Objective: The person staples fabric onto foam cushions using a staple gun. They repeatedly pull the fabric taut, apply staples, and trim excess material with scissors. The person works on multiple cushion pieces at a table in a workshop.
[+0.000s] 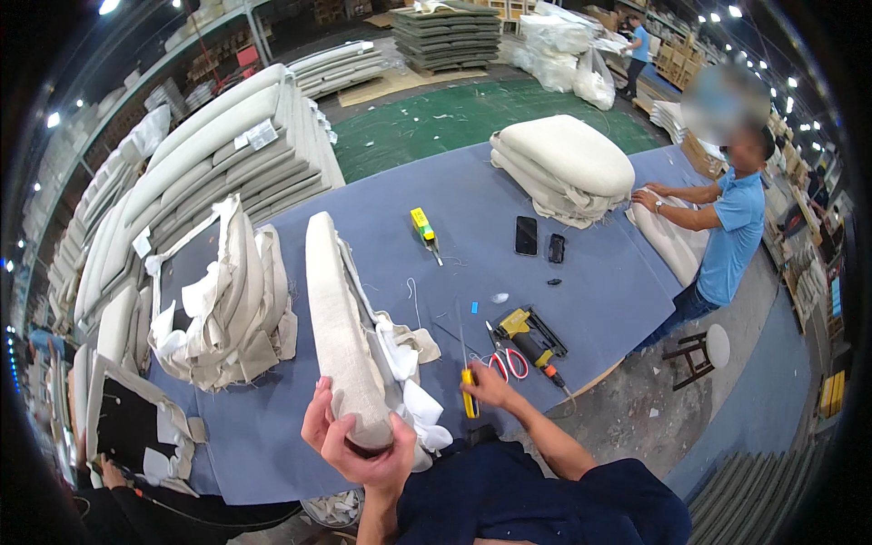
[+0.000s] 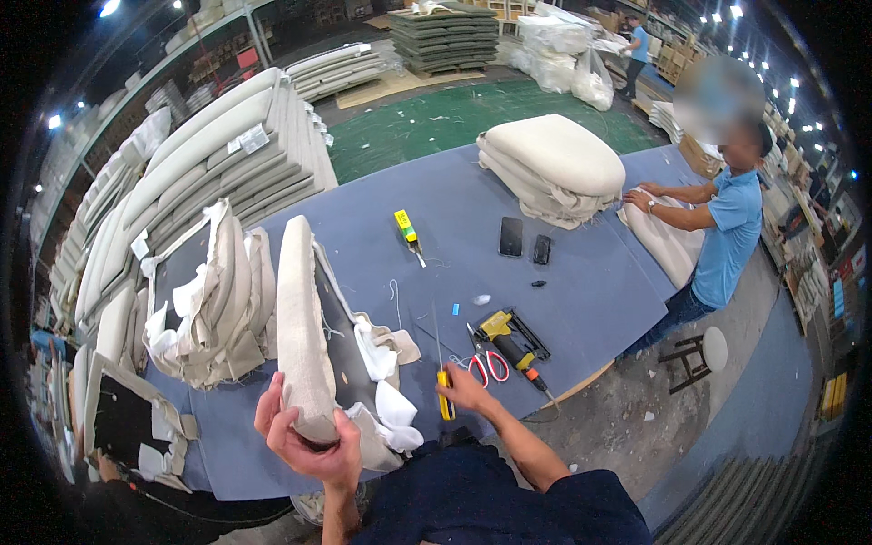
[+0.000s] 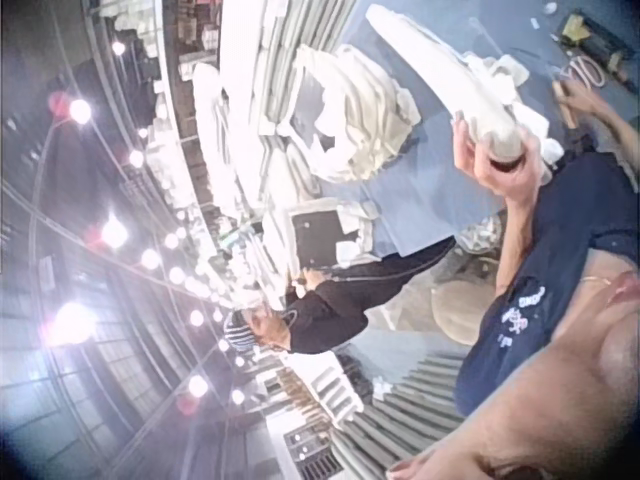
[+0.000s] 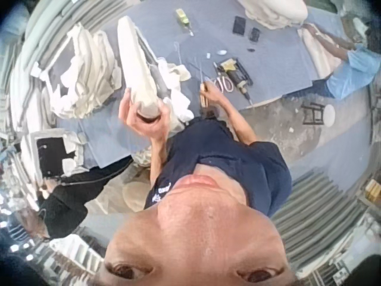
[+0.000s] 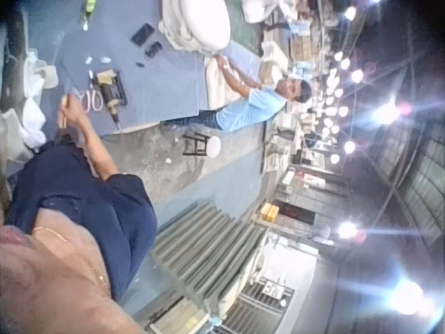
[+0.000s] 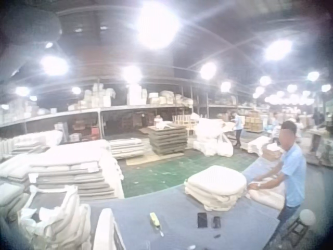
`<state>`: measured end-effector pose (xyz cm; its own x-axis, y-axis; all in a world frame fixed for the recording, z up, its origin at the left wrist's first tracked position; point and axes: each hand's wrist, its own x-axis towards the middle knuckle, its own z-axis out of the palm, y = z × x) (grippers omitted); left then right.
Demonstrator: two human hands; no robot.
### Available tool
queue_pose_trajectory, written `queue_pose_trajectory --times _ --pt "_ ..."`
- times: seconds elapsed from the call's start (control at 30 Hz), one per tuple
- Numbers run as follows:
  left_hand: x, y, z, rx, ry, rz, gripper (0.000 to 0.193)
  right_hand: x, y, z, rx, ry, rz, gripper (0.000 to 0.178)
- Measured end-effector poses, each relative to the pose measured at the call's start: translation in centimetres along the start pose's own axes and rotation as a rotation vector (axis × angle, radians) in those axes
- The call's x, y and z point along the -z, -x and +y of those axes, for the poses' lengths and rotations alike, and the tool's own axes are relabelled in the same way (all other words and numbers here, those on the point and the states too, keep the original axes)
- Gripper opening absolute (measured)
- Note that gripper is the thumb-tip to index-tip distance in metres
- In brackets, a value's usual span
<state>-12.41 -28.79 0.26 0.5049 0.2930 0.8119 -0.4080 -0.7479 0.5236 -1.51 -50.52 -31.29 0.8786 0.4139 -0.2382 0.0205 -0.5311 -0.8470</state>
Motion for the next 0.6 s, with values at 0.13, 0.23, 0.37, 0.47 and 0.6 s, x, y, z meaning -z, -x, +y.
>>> queue_pose_trajectory --times 0.13,0.23,0.37,0.47,0.6 --pt "0.4 0.8 -0.4 0.036 -0.017 0.014 0.063 9.0 -1.9 -13.9 0.211 -0.227 0.132 0.038" --pt "-1.1 1.0 -0.7 0.01 0.018 0.035 0.073 16.9 -0.8 -25.5 0.575 -0.435 0.22 0.026" --pt "-2.3 1.0 -0.3 -0.009 0.101 0.091 0.075 21.3 3.2 -35.8 0.828 -0.36 0.032 0.027" --pt "-2.9 1.3 -0.5 -0.005 0.099 0.119 0.076 21.3 3.5 -38.0 0.915 -0.066 0.048 0.032" --pt "-3.6 1.7 0.2 -0.008 0.13 0.116 0.077 23.4 6.2 -41.1 1.037 -0.248 0.332 0.052"
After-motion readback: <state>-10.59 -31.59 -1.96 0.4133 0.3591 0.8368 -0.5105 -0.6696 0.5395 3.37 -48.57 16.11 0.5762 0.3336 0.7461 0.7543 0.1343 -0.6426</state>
